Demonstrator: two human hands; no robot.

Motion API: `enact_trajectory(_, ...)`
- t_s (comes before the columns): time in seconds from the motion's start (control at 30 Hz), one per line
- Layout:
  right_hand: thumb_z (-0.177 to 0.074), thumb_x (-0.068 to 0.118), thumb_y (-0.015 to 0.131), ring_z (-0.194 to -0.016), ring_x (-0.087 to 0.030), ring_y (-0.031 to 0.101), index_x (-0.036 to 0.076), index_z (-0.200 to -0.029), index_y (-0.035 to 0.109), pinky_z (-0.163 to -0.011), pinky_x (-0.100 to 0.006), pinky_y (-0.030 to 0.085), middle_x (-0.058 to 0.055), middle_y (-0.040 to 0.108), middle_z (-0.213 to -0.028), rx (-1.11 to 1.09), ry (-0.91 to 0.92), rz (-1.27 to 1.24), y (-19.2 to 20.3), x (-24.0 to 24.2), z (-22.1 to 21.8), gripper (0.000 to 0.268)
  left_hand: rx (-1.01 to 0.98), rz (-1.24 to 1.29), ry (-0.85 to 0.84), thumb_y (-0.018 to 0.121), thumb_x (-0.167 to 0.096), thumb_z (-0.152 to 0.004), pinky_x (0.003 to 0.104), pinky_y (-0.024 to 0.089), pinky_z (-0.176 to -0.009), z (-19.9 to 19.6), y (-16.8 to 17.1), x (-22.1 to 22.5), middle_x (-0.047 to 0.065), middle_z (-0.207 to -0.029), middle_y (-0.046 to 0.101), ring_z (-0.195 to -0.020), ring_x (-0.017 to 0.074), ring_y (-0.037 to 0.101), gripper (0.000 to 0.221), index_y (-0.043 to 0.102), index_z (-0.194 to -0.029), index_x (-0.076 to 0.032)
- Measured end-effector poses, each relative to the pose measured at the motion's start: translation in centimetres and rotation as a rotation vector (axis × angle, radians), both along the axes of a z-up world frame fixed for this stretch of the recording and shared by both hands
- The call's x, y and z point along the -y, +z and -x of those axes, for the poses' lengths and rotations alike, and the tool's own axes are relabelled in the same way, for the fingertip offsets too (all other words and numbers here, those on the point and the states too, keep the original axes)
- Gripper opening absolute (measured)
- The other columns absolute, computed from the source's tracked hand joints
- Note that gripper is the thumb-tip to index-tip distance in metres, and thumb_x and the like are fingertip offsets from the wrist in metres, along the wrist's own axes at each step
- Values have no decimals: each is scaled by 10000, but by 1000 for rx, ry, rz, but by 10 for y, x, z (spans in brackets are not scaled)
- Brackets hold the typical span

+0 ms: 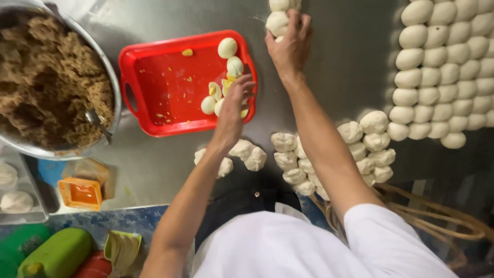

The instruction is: The recorder is preparing siopao by flattening dough, filling it with meat and a slice of egg, and then sealing it.

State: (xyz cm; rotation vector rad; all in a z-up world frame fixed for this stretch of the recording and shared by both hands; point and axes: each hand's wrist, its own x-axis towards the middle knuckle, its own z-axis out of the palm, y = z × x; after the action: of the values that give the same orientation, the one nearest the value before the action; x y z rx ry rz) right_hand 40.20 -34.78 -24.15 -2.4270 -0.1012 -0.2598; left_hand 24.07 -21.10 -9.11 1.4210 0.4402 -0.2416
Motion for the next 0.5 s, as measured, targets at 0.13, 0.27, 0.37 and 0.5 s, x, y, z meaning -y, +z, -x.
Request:
enact_trajectory(0.13, -863, 214, 852, -1123, -328, 694, 142, -1265, 587, -947, -426, 578, -114, 652, -1246, -141, 15, -187, 16, 25, 17, 487, -63, 181, 258, 347, -576, -1074, 394, 432, -894, -44, -55, 15, 176, -1275, 592, -1050, 267, 488, 683, 425, -1539, -82)
enact_trajectory(0.27, -797, 238, 864, -1144, -362, 636, 107, -1266, 555, -989, -422, 523, -194, 607, -1233, -76, 371, -265, 122, 27, 50, 577, -83, 818, 281, 322, -719, -950, 466, 491, -1023, -68, -71, 17, 89, -1332, 606, -1206, 267, 580, 786, 405, -1492, -157)
enact_trajectory(0.37, -863, 327, 883, -1240, -376, 565, 117, -1300, 562, -1048, -448, 480, -233, 567, -1313, 102, 402, -131, 119, 33, 11, 582, 54, 1160, 180, 333, -772, -997, 524, 525, -1045, -56, -58, 8, 173, -1295, 665, -1181, 357, 651, 858, 498, -1440, -56)
enact_trajectory(0.5, -1053, 411, 878, -1388, -377, 517, 6, -1471, 448, -1155, -513, 466, -224, 542, -1451, 95, 16, -175, -29, 30, -100, 724, -228, 1171, 400, 316, -766, -1013, 531, 532, -1071, -4, -12, -27, 189, -1306, 651, -1198, 312, 663, 852, 511, -1436, -51)
